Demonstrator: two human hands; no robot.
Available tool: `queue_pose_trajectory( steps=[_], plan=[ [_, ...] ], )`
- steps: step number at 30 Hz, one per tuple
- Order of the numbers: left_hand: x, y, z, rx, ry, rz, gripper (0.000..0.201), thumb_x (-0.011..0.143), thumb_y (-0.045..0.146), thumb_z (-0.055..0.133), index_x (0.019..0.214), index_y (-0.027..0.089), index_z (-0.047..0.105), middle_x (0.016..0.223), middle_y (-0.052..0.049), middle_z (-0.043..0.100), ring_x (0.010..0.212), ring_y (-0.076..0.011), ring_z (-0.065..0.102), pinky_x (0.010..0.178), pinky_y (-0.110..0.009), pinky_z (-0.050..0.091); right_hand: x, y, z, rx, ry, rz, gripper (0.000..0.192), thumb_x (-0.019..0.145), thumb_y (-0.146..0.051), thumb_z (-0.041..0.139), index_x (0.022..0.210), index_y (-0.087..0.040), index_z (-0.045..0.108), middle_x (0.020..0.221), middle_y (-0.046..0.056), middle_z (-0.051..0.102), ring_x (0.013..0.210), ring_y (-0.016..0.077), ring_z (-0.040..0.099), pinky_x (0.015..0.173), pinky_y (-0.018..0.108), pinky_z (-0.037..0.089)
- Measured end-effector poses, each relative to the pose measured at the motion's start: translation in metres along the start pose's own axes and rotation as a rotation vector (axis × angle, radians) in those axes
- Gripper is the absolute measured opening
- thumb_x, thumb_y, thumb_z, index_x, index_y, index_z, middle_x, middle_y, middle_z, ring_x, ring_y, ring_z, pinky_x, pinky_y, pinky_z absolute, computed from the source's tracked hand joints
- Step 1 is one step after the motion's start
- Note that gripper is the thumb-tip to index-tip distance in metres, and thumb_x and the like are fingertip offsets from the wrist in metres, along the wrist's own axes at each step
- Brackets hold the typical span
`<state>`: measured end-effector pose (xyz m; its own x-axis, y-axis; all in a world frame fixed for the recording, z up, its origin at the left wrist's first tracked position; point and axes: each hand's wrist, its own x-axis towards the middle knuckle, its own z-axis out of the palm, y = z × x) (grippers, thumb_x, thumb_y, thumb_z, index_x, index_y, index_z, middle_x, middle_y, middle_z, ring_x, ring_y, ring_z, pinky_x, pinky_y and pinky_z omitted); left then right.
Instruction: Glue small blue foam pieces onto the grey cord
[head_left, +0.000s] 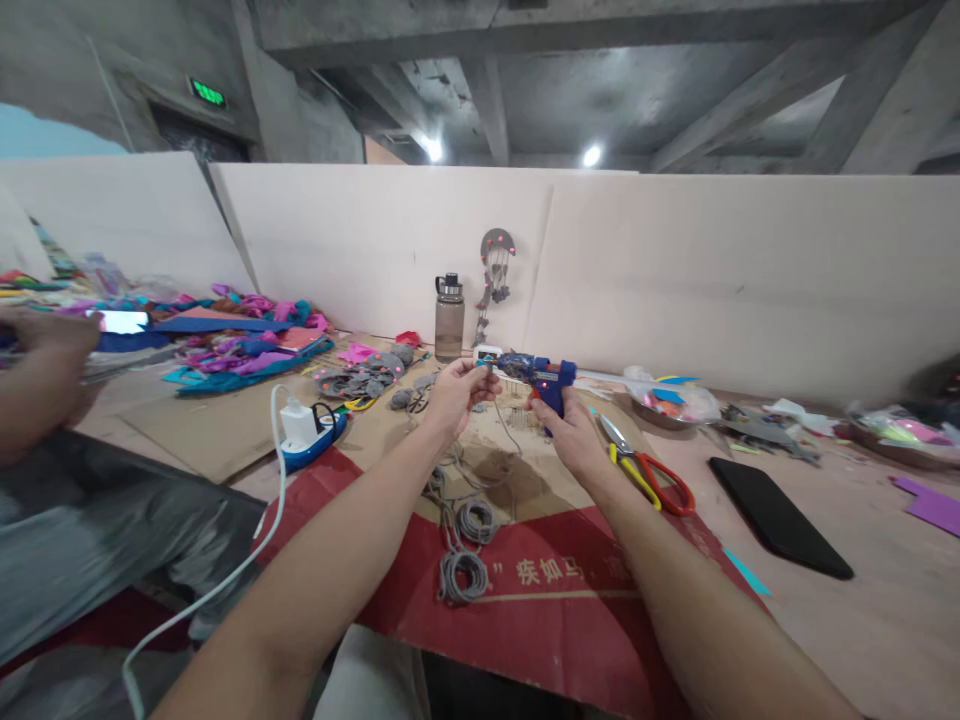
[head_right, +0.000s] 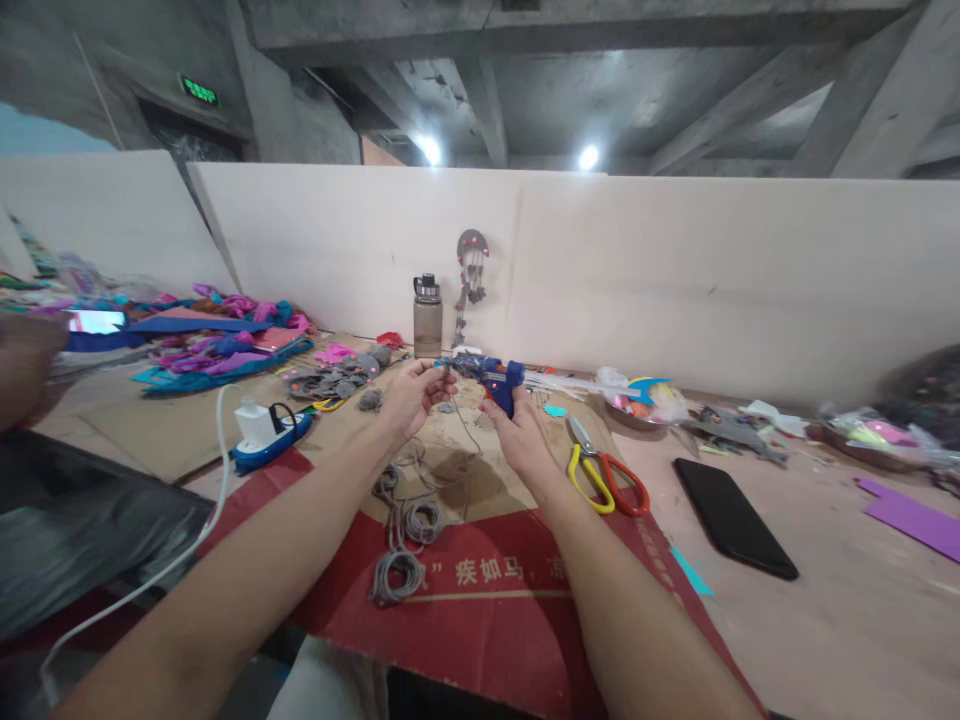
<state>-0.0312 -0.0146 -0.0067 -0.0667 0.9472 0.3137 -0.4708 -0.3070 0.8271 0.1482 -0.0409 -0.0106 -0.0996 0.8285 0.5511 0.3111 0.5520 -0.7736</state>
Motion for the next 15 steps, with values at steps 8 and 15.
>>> queue_pose_trajectory(
  steps=[8, 15],
  plan=[
    [-0.0005, -0.0007, 0.0005, 0.065, 0.022, 0.045, 0.026, 0.072, 0.026, 0.075, 0.081, 0.014, 0.053, 0.072, -0.005, 0.069, 0.060, -0.0127, 0.066, 0.056, -0.022, 0.049, 0.0024, 0.0057, 0.0017, 0.133, -0.074, 0.169, 0.029, 0.078, -0.047, 0.056, 0.091, -0.021, 0.055, 0.069, -0.002, 0.057, 0.055, 0.0128, 0.045, 0.052, 0.027, 0.038],
    [0.0004, 0.0001, -0.0007, 0.066, 0.015, 0.052, 0.025, 0.073, 0.026, 0.074, 0.082, 0.013, 0.054, 0.071, -0.004, 0.068, 0.058, -0.0113, 0.064, 0.057, -0.023, 0.049, 0.0032, 0.0091, 0.0020, 0.187, -0.069, 0.161, 0.031, 0.077, -0.046, 0.058, 0.097, -0.023, 0.053, 0.079, 0.000, 0.064, 0.056, 0.0123, 0.047, 0.052, 0.026, 0.039]
  ],
)
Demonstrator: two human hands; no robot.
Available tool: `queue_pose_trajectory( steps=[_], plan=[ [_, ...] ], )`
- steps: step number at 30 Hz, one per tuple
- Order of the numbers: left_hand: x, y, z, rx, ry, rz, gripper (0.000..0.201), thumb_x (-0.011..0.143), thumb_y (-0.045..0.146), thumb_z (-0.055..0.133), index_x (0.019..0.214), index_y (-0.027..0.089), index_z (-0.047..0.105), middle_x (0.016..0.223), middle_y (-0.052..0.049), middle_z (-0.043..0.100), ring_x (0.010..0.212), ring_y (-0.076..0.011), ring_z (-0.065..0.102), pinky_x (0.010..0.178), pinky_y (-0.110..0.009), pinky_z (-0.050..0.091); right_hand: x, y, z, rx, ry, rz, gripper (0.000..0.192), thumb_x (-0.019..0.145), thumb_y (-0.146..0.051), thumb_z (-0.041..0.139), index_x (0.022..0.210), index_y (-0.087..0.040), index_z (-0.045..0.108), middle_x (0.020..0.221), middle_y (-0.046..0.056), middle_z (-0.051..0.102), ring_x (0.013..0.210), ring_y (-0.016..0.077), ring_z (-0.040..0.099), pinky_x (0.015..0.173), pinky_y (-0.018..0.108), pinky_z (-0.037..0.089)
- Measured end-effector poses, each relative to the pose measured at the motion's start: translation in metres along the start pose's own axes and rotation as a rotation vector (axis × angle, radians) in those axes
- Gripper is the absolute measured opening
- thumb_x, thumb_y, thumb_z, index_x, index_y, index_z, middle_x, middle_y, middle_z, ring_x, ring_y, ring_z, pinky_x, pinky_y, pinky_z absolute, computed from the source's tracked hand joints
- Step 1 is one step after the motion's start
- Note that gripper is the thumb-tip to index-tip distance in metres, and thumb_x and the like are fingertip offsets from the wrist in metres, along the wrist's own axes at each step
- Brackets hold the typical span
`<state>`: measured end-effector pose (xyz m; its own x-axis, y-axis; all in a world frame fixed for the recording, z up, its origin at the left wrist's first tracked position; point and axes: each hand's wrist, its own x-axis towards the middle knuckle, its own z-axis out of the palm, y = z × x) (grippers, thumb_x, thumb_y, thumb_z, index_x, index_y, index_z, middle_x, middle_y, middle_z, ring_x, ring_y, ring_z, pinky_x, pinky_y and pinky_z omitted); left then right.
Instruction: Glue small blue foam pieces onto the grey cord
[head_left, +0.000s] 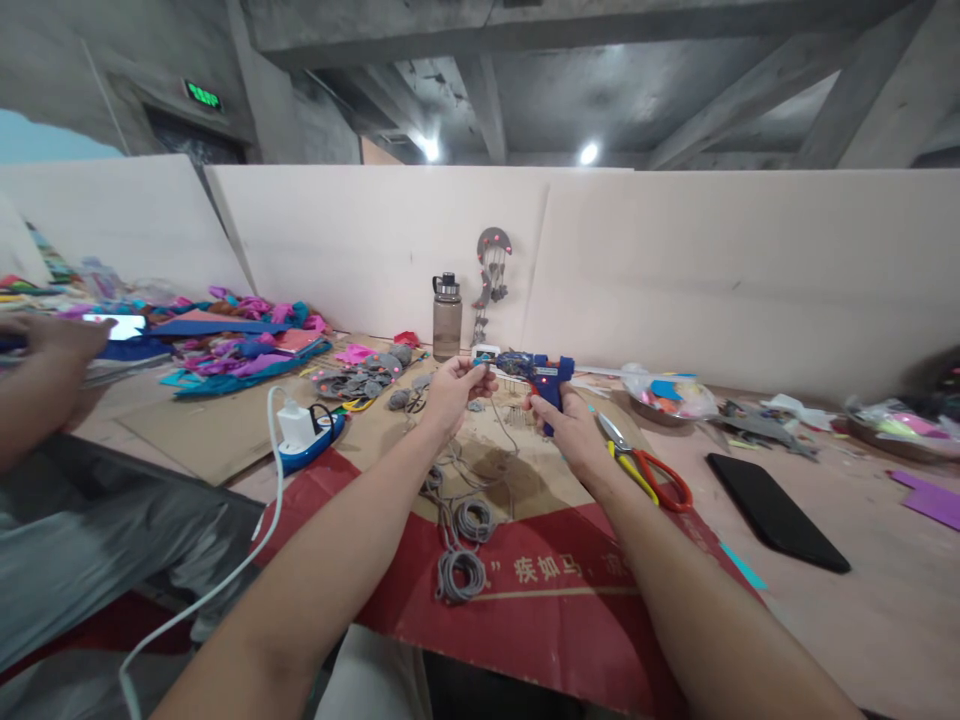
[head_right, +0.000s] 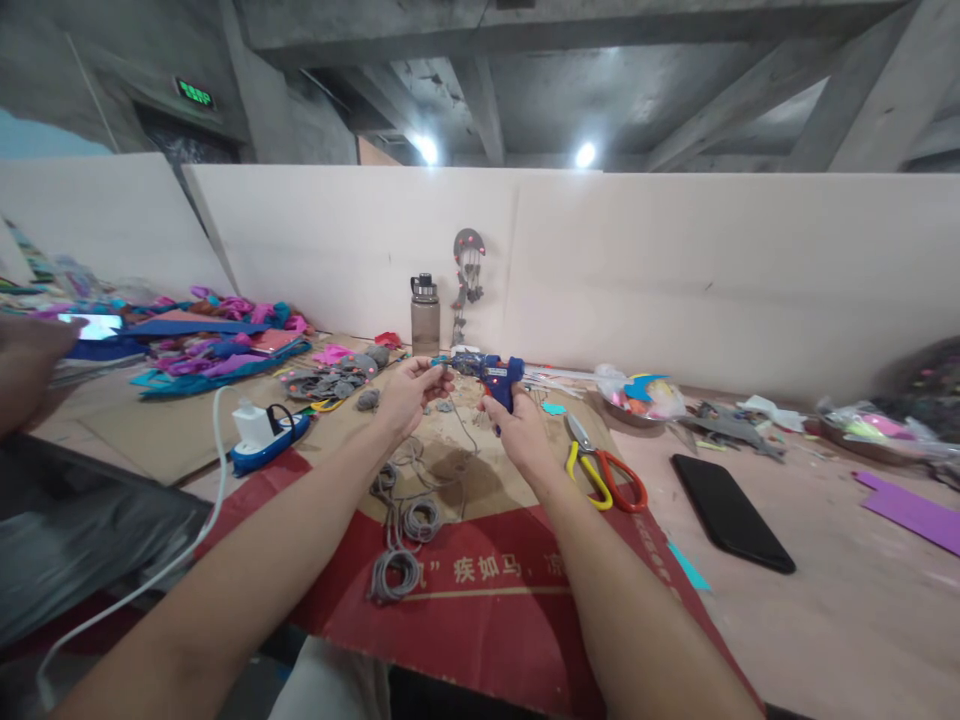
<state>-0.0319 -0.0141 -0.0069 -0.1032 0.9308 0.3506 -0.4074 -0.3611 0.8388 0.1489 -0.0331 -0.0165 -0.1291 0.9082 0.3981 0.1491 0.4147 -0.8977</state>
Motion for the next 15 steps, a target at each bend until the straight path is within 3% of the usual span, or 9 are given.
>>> queue_pose_trajectory(
  steps=[15],
  plan=[
    [0.0004, -0.0028, -0.0005, 0.034, -0.051, -0.005, 0.035, 0.066, 0.036, 0.080, 0.078, 0.013, 0.056, 0.071, -0.004, 0.068, 0.057, -0.0109, 0.063, 0.055, -0.023, 0.048, -0.0012, -0.0005, -0.0019, -0.058, 0.019, -0.012, 0.030, 0.078, -0.046, 0.058, 0.095, -0.022, 0.056, 0.079, 0.000, 0.063, 0.058, 0.0133, 0.049, 0.055, 0.027, 0.040]
  ],
)
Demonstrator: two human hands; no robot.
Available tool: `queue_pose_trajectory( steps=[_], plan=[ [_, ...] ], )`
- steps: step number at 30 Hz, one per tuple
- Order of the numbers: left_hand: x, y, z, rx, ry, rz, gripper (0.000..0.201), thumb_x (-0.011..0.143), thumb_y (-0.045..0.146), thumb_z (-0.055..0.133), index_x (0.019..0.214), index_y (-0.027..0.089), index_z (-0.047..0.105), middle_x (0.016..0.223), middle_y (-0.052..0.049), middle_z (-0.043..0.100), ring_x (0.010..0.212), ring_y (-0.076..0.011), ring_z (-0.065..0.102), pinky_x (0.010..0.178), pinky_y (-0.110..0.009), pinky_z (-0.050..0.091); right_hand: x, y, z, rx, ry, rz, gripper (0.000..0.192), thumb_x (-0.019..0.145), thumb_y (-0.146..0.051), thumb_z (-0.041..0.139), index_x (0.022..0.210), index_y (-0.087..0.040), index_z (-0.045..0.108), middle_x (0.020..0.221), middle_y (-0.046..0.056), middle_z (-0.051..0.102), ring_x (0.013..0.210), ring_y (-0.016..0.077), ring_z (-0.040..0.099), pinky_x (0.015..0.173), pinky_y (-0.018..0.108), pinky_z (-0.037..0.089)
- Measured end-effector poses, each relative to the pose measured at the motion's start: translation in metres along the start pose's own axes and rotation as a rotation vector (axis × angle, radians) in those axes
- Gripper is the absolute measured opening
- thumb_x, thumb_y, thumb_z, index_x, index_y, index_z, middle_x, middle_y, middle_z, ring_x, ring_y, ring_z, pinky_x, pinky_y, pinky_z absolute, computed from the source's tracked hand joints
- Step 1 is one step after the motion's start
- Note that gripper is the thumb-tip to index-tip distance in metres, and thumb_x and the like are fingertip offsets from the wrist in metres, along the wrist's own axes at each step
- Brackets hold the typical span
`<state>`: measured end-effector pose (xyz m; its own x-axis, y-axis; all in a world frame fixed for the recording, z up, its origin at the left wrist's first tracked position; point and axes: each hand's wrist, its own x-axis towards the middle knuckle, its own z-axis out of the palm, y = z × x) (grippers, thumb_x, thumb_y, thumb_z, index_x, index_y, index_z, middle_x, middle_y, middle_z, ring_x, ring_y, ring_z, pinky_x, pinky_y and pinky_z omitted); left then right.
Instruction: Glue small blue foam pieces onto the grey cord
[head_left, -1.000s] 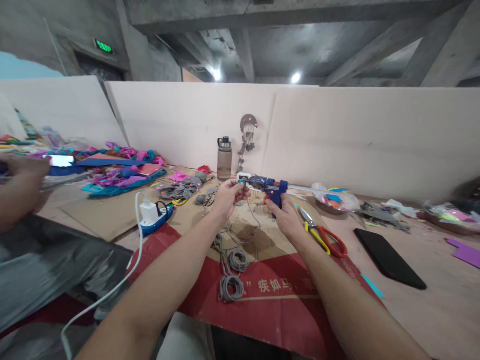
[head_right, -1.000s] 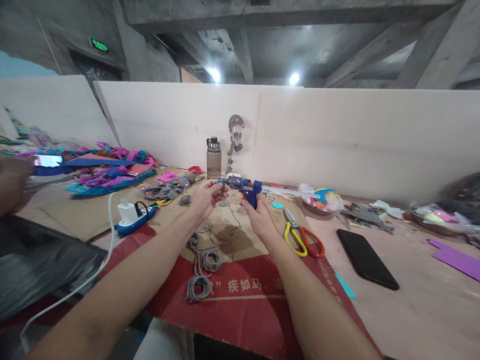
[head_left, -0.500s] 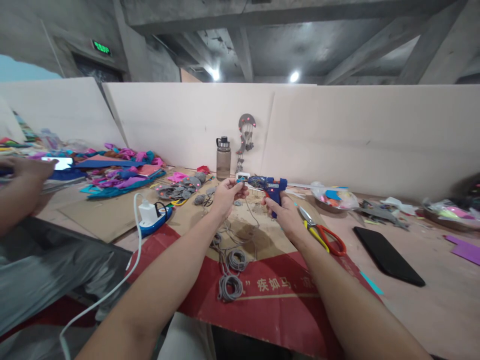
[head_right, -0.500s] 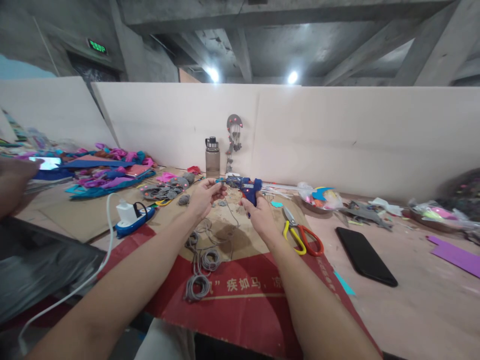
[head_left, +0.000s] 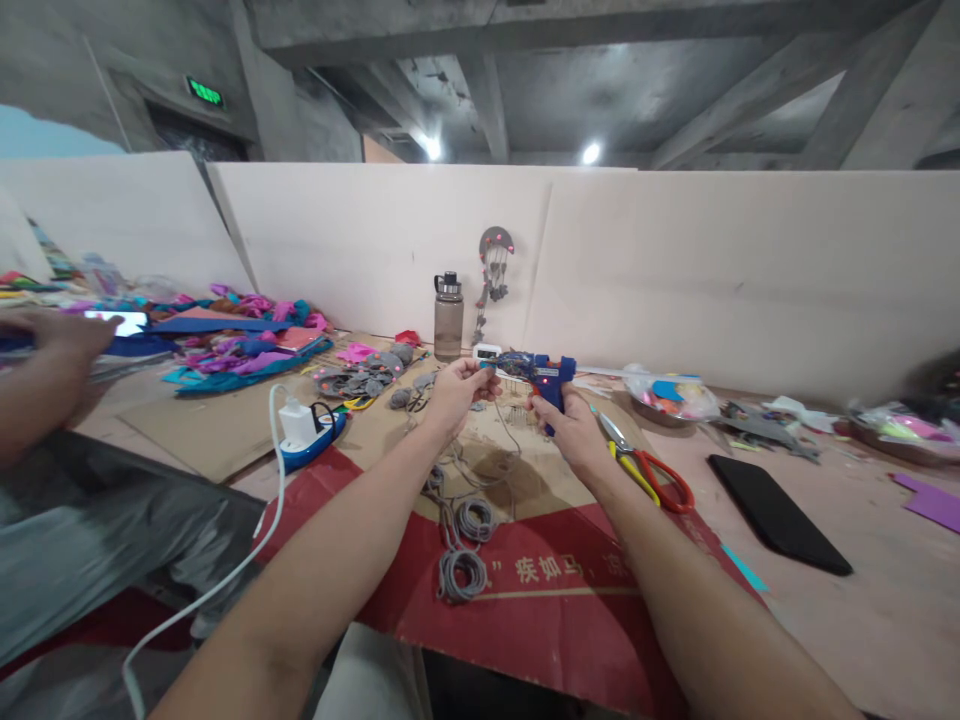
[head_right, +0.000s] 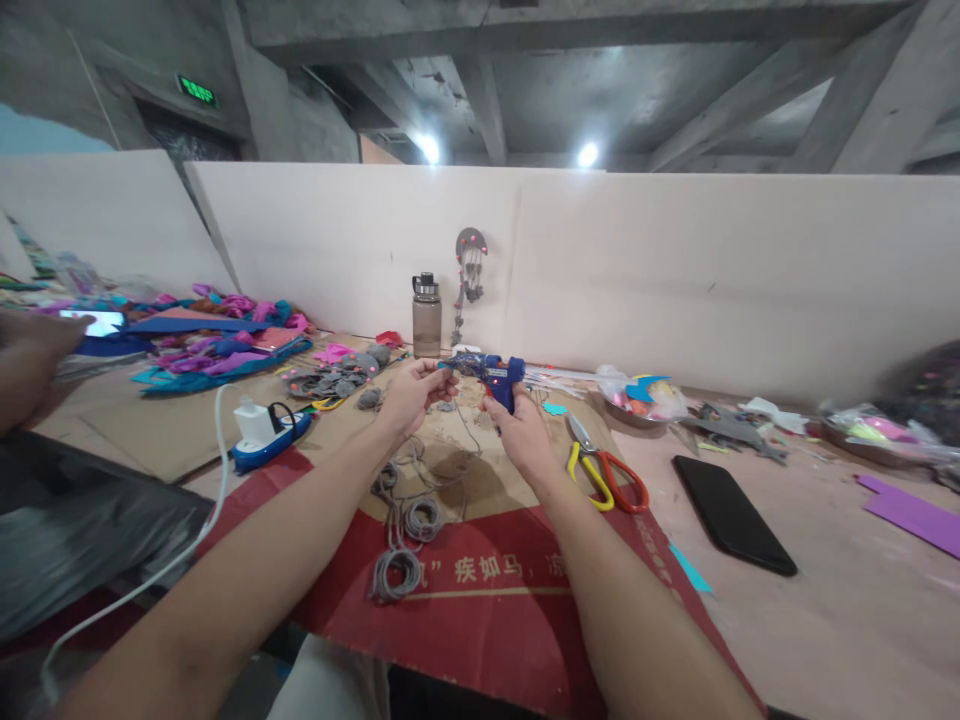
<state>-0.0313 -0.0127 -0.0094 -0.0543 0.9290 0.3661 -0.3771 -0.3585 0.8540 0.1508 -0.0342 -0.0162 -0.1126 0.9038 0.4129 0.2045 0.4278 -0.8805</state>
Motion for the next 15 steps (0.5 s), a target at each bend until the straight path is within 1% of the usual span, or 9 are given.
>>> queue_pose_trajectory(
  steps=[6, 10, 15],
  plan=[
    [-0.0009, 0.0030, 0.0010, -0.041, 0.025, -0.031, 0.037, 0.064, 0.036, 0.082, 0.079, 0.012, 0.057, 0.071, -0.004, 0.067, 0.058, -0.0098, 0.062, 0.057, -0.022, 0.049, 0.0014, -0.0003, -0.0013, 0.090, 0.001, -0.011, 0.030, 0.078, -0.045, 0.058, 0.100, -0.024, 0.053, 0.080, -0.001, 0.063, 0.057, 0.0124, 0.047, 0.053, 0.025, 0.039],
    [-0.0007, 0.0037, 0.0014, -0.045, 0.018, -0.027, 0.037, 0.064, 0.035, 0.083, 0.078, 0.012, 0.057, 0.070, -0.004, 0.067, 0.057, -0.0100, 0.062, 0.056, -0.022, 0.049, 0.0015, 0.0003, -0.0024, 0.048, -0.001, -0.027, 0.031, 0.079, -0.045, 0.057, 0.102, -0.024, 0.054, 0.080, -0.001, 0.063, 0.059, 0.0134, 0.049, 0.054, 0.026, 0.040],
    [-0.0015, 0.0026, 0.0019, -0.005, 0.010, 0.000, 0.037, 0.065, 0.038, 0.081, 0.077, 0.013, 0.057, 0.070, -0.005, 0.068, 0.057, -0.0111, 0.062, 0.056, -0.024, 0.049, -0.0001, -0.0014, -0.0020, -0.005, 0.018, -0.034, 0.035, 0.078, -0.046, 0.058, 0.104, -0.022, 0.056, 0.077, 0.000, 0.062, 0.060, 0.0140, 0.048, 0.056, 0.027, 0.041]
  ],
)
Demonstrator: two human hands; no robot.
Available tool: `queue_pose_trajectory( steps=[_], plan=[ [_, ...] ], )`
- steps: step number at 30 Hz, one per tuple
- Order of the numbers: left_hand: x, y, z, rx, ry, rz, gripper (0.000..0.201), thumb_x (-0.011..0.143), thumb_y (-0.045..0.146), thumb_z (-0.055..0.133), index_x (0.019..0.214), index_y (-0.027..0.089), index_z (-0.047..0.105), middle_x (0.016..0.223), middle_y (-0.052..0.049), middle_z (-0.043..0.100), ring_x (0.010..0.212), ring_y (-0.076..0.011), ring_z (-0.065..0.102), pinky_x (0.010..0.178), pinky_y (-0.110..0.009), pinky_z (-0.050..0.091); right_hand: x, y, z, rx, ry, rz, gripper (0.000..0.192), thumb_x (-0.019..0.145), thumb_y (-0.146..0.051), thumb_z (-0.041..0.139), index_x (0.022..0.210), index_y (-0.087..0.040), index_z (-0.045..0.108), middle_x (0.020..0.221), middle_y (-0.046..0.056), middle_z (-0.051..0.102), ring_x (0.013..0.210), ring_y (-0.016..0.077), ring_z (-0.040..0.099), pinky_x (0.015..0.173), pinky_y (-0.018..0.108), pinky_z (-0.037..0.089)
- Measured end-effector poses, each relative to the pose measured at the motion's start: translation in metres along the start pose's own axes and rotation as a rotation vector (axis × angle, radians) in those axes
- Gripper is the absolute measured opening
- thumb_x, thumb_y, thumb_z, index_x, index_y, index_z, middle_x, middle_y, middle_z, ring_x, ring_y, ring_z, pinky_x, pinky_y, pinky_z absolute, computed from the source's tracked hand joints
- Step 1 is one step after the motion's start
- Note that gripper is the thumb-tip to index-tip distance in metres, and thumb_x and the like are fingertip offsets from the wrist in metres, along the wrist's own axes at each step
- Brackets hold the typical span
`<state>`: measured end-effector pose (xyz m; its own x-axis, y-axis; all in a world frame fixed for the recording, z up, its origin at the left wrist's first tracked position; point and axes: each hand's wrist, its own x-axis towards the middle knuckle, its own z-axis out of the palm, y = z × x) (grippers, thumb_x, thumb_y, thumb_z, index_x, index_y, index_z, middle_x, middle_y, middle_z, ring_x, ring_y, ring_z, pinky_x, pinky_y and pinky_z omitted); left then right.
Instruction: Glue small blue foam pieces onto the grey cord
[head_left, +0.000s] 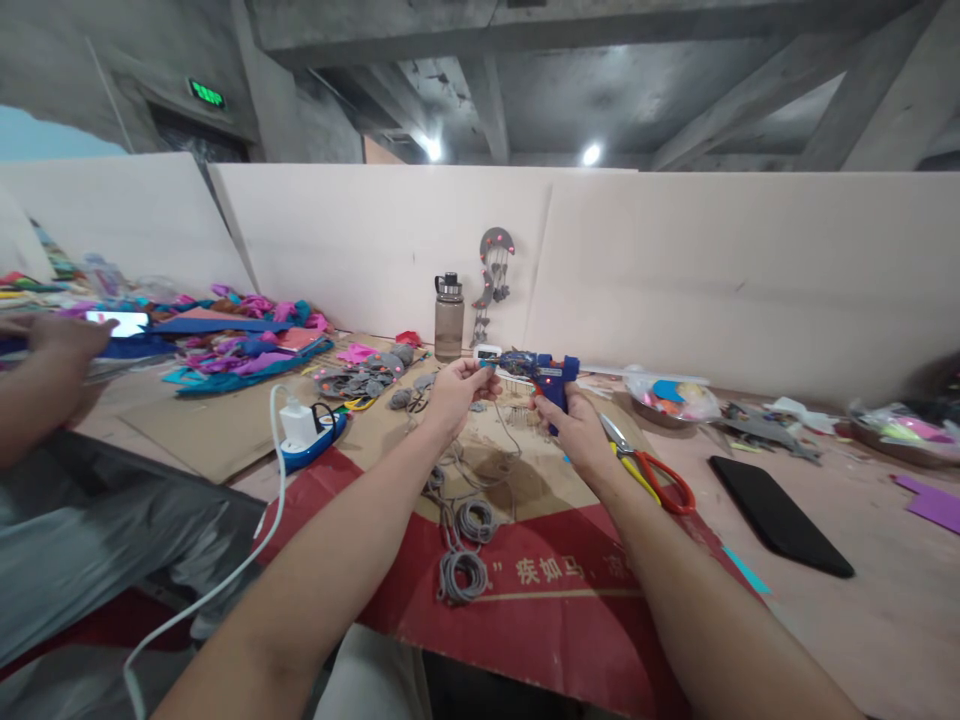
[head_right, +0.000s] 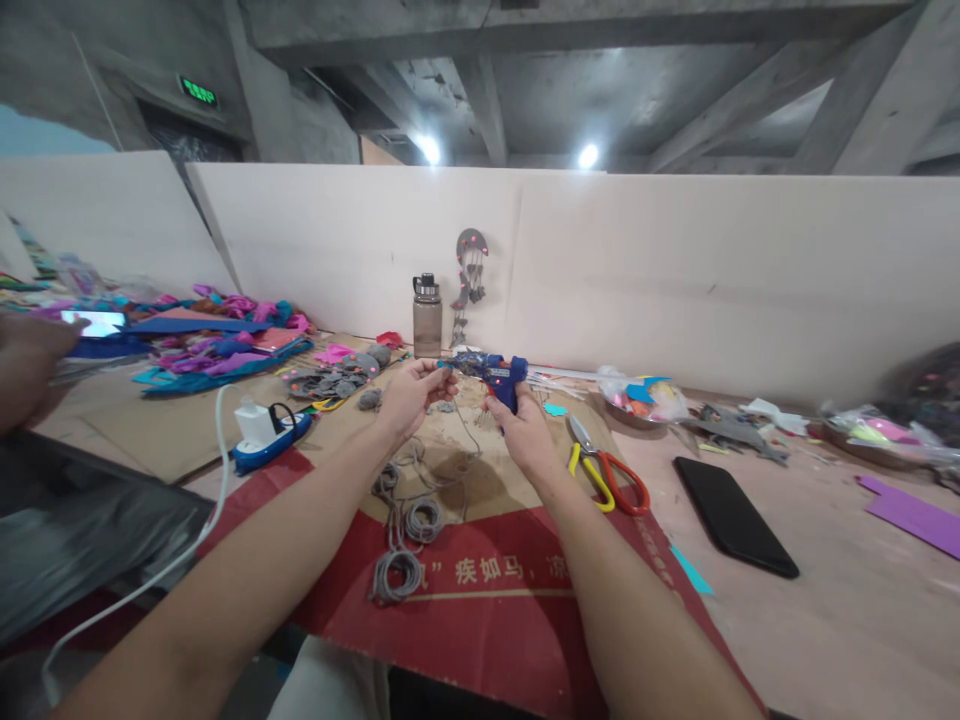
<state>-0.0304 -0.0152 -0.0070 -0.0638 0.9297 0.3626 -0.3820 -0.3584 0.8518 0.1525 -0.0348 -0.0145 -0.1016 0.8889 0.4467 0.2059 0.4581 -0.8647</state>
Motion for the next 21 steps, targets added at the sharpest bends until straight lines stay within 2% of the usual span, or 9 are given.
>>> queue_pose_trajectory(
  steps=[10, 21],
  plan=[
    [-0.0009, 0.0023, 0.0016, 0.060, 0.026, 0.036, 0.035, 0.068, 0.038, 0.079, 0.079, 0.012, 0.057, 0.069, -0.005, 0.067, 0.056, -0.0115, 0.062, 0.056, -0.025, 0.049, 0.0006, -0.0020, -0.0009, -0.023, 0.021, -0.009, 0.038, 0.077, -0.044, 0.059, 0.108, -0.022, 0.057, 0.078, 0.001, 0.063, 0.069, 0.0175, 0.053, 0.062, 0.029, 0.043],
    [-0.0021, 0.0040, 0.0031, 0.068, 0.026, 0.022, 0.037, 0.067, 0.039, 0.079, 0.078, 0.012, 0.057, 0.069, -0.004, 0.067, 0.056, -0.0113, 0.062, 0.056, -0.025, 0.049, -0.0010, -0.0046, 0.0000, -0.008, 0.018, 0.009, 0.038, 0.077, -0.043, 0.059, 0.107, -0.021, 0.056, 0.078, 0.000, 0.062, 0.064, 0.0150, 0.050, 0.058, 0.027, 0.042]
  ],
)
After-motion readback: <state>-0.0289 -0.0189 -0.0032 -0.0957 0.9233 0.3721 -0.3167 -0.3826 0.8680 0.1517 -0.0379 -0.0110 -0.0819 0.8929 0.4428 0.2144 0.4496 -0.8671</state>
